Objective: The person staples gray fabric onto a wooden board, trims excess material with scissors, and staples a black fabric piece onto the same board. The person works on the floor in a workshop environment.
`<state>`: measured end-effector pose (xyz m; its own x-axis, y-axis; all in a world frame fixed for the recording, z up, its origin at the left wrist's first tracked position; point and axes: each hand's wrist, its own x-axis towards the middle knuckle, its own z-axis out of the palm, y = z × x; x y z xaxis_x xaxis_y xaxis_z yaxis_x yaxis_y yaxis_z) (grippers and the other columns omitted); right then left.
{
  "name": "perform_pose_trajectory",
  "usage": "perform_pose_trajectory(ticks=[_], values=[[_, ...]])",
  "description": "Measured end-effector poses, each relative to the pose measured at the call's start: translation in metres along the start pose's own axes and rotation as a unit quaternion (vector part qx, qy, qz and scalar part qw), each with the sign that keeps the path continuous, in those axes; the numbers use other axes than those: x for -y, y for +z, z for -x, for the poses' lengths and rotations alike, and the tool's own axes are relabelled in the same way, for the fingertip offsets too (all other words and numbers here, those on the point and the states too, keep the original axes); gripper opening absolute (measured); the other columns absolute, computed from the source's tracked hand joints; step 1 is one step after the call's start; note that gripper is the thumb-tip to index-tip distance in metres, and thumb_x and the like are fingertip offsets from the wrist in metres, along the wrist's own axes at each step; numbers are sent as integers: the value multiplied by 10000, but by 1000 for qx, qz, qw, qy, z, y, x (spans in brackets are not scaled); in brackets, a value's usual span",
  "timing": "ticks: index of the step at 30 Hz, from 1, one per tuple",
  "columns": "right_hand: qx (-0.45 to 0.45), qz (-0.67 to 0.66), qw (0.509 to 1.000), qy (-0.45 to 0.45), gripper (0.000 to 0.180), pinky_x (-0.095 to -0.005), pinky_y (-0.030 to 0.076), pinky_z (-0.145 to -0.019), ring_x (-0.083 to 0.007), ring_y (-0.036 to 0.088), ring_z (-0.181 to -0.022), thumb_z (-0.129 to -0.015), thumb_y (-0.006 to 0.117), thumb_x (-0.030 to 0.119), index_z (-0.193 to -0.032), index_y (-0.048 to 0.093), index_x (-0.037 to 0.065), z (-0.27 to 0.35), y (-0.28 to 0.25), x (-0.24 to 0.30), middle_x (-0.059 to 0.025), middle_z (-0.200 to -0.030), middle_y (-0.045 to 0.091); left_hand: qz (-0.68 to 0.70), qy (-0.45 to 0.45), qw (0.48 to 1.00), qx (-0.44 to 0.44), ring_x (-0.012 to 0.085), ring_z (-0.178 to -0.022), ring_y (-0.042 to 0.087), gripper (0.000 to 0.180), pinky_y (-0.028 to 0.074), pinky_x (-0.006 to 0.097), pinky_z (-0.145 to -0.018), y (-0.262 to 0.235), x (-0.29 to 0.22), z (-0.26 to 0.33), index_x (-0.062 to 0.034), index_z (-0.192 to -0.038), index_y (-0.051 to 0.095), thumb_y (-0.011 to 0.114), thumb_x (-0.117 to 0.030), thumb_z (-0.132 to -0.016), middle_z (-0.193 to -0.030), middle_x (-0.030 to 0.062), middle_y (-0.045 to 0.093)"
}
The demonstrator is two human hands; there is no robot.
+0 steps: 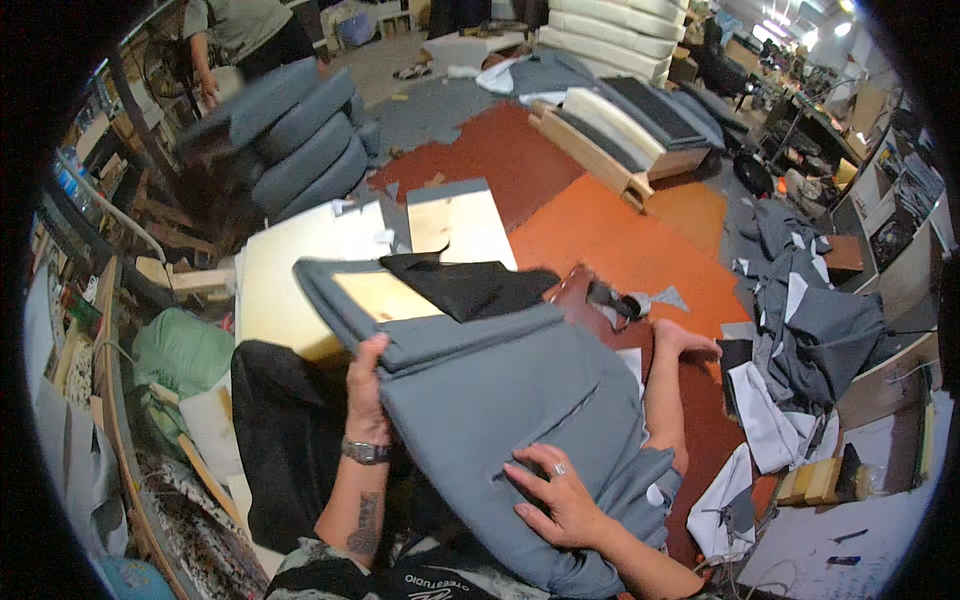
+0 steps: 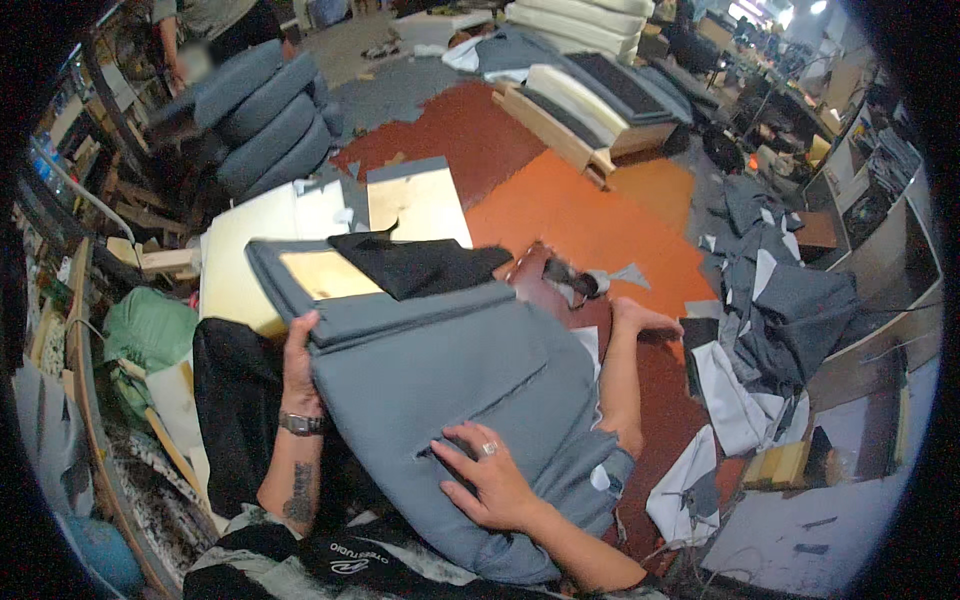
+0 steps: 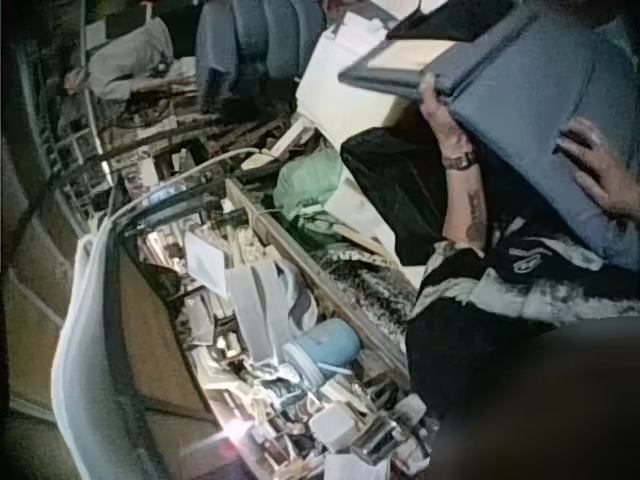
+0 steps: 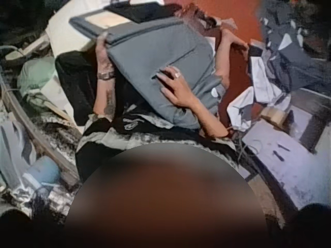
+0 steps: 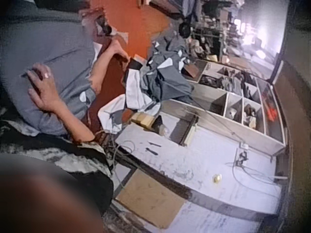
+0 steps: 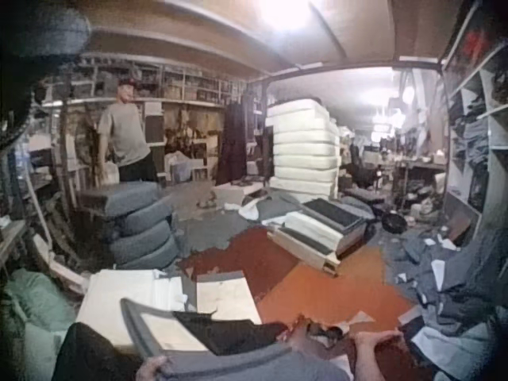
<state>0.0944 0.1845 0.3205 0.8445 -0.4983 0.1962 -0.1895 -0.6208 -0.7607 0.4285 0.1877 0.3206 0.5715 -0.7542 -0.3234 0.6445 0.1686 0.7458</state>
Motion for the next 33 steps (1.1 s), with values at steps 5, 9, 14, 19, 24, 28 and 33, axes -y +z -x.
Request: perform_pose_trajectory(ticks=[5,9,14,19,24,28,33], values=[[-148,-66,987,-1,531,-490,410,-1098,-396,525,-1249,-858,768,206,-1362,665,74,-1,-4,3,-185,-1342,599,-116,200,967,107,178,-892,647,408,562,311,-824,78,-4,-7,17,-1258,568,666,-200,-926,-1010,69,650],[-254,11,966,54,374,-441,488,-952,-338,603,-1093,-808,856,231,-1122,757,54,-37,-4,4,-125,-1135,692,-20,86,981,175,180,-860,697,327,597,312,-749,98,-21,-47,-5,-1181,630,638,-241,-955,-1003,98,695],[-244,-102,954,142,222,-397,533,-821,-312,697,-878,-869,823,226,-944,757,27,-131,54,-27,-158,-911,729,-16,22,988,152,208,-838,740,325,617,329,-754,66,-7,-137,-32,-1123,700,630,-316,-983,-998,114,756],[-203,-187,909,313,206,-391,554,-780,-291,721,-825,-920,767,214,-949,752,11,-150,110,-83,-158,-891,748,-199,-58,978,24,235,-1306,549,727,454,377,-1100,-32,60,-109,45,-1549,392,728,-263,-983,-1434,178,581],[-136,-143,919,342,209,-348,556,-767,-198,713,-821,-958,736,194,-978,751,-14,-145,119,-112,-129,-877,768,-148,-71,986,-8,258,-1349,524,776,442,368,-1121,-91,94,-51,14,-1639,183,640,-36,-1014,-1520,208,497],[-78,-60,959,267,218,-384,551,-775,-272,714,-833,-948,746,197,-1008,757,-13,-161,106,-112,-167,-889,755,-167,-79,981,-65,246,-1309,564,673,452,356,-1101,-69,101,-13,33,-1591,289,622,-13,-1008,-1468,208,544],[3,-53,973,224,260,-406,547,-742,-308,709,-796,-944,757,231,-1016,764,-19,-179,88,-116,-174,-856,738,-125,-236,958,-105,170,-1084,650,405,525,326,-956,-53,101,28,56,-1354,576,702,-95,-1001,-1239,121,695]])
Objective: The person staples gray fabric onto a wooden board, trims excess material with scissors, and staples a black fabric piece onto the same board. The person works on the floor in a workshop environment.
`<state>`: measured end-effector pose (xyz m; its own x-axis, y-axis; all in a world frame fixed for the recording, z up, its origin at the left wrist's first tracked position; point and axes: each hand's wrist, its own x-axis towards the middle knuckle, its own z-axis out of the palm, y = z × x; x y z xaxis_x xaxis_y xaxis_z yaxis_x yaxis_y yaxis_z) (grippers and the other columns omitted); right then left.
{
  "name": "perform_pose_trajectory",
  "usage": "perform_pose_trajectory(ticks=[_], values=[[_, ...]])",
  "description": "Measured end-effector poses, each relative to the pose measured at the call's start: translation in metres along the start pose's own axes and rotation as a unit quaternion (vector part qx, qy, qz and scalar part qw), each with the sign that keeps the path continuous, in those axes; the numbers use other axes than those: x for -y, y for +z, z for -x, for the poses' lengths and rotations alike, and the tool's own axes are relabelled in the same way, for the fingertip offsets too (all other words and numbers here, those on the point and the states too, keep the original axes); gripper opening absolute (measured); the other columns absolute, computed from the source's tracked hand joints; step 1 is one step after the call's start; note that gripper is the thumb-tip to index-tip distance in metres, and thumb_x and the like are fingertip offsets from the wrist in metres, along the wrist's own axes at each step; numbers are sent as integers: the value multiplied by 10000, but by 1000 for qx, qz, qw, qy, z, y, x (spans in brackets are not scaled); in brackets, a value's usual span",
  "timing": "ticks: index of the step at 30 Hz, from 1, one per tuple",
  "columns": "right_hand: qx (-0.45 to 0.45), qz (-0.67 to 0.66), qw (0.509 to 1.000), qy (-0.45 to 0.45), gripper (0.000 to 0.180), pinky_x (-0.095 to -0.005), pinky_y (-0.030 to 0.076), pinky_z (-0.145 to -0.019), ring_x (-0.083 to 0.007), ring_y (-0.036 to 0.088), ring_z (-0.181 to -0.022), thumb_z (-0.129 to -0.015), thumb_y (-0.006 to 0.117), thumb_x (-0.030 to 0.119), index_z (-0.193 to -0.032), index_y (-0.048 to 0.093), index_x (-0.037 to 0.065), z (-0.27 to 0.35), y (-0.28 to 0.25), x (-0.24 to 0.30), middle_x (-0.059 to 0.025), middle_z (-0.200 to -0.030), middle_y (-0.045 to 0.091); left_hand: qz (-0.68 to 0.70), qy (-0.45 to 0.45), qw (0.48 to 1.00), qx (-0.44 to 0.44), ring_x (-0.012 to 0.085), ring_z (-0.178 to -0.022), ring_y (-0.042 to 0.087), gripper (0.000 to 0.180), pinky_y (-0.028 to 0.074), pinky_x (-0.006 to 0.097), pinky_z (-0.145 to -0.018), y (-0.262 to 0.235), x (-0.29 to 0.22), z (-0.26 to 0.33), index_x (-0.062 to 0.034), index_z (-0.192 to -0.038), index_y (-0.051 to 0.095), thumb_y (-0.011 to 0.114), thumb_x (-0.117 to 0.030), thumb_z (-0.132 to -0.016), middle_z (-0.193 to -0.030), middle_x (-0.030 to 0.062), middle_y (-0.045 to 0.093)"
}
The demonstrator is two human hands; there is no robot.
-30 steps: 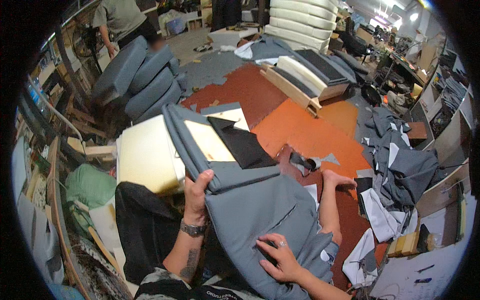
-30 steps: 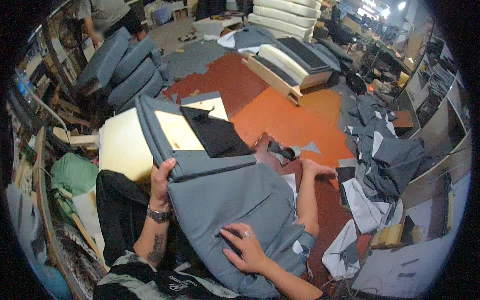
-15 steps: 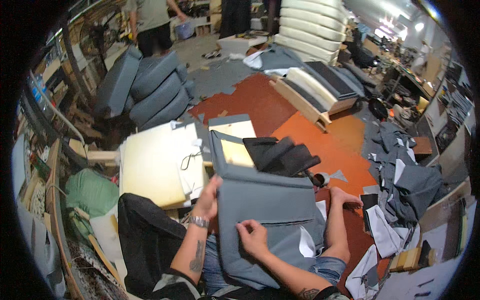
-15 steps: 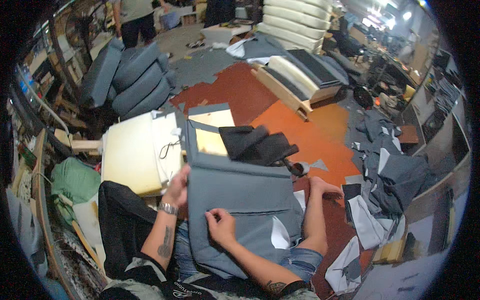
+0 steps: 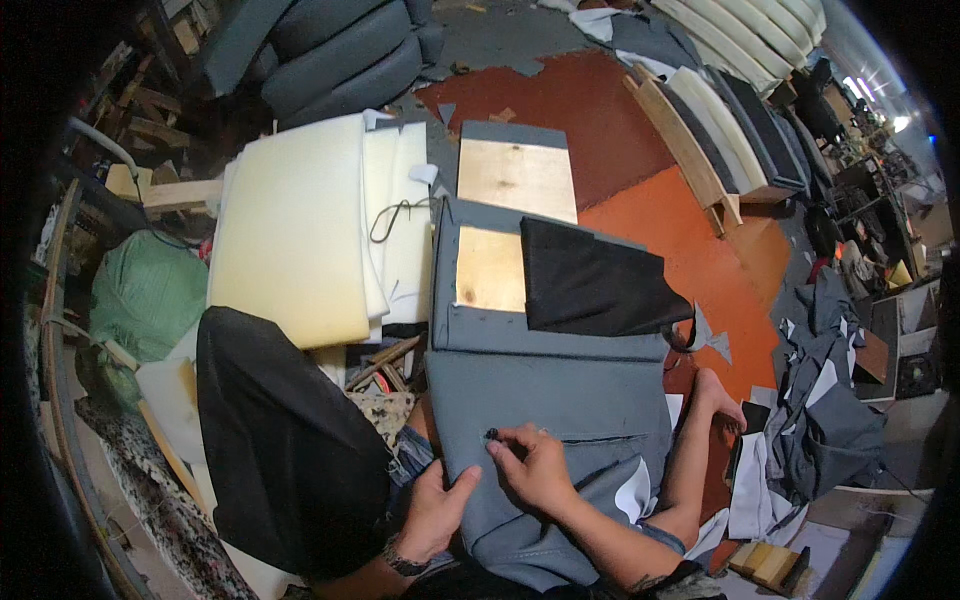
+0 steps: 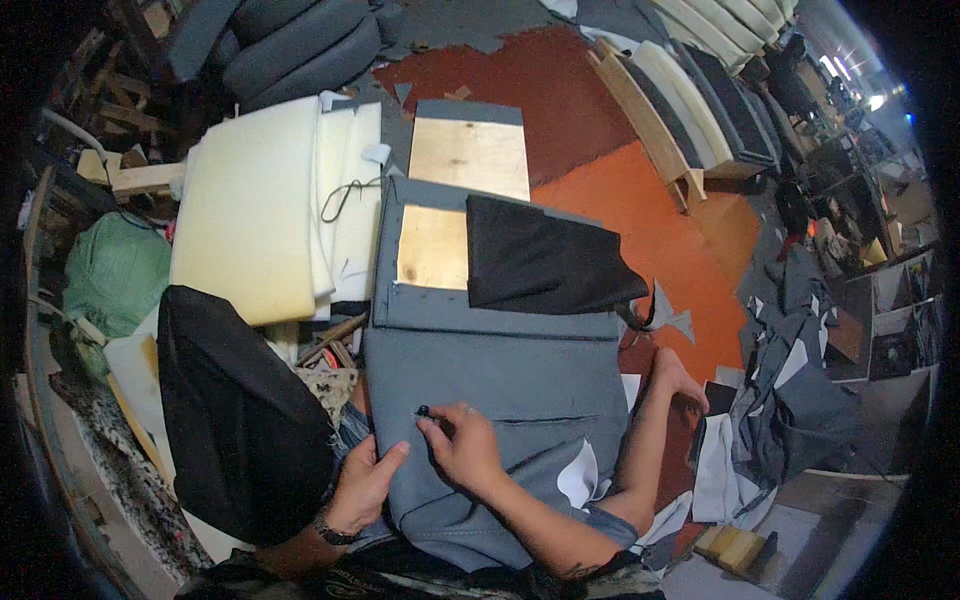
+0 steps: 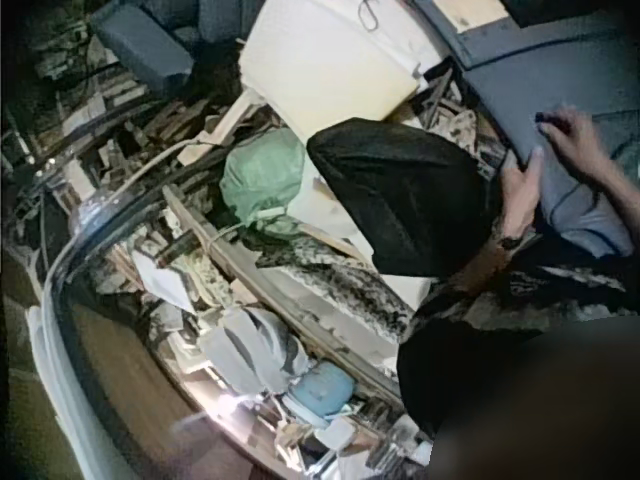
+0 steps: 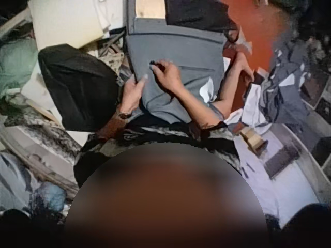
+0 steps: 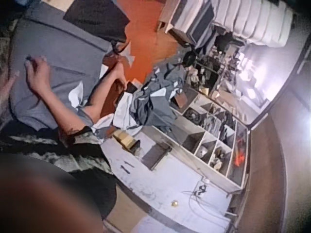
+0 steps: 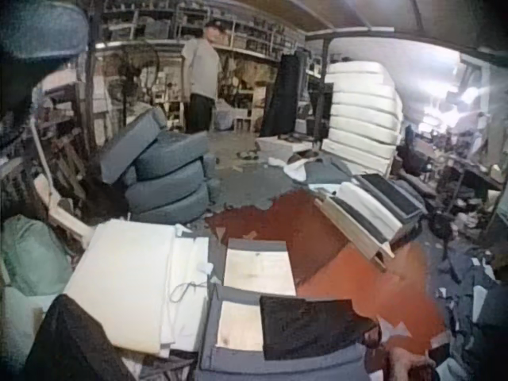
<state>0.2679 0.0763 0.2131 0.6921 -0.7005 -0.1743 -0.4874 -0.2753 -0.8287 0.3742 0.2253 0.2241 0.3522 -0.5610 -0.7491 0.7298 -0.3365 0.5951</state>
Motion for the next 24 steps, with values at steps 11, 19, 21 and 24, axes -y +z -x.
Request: perform_pose_trajectory(ticks=[11,19,21,24], values=[[88,-228,936,253,204,-302,508,-716,-119,612,-785,-969,737,199,-942,703,0,-26,-8,-44,-32,-835,695,-32,84,995,-35,218,-1120,629,559,499,369,-1010,21,18,17,28,-1431,467,723,-77,-945,-1270,149,643],[16,38,999,10,161,-429,550,-801,-360,698,-864,-943,690,152,-948,707,-8,-6,-41,-42,-187,-913,719,-17,127,992,-12,231,-1222,590,630,465,381,-1071,19,22,17,27,-1503,391,700,-51,-960,-1350,151,599],[68,36,994,-72,165,-489,544,-833,-441,675,-927,-932,700,161,-990,738,11,-7,-41,-27,-200,-955,718,1,89,996,-7,225,-1239,576,641,456,386,-1087,22,19,20,22,-1522,365,686,-48,-971,-1373,146,582],[123,33,983,-129,147,-490,541,-833,-443,673,-915,-944,656,120,-1011,736,17,-14,-32,-10,-208,-935,710,24,45,999,7,247,-1294,550,607,443,411,-1118,21,5,17,-8,-1543,359,647,-105,-1018,-1422,143,564]])
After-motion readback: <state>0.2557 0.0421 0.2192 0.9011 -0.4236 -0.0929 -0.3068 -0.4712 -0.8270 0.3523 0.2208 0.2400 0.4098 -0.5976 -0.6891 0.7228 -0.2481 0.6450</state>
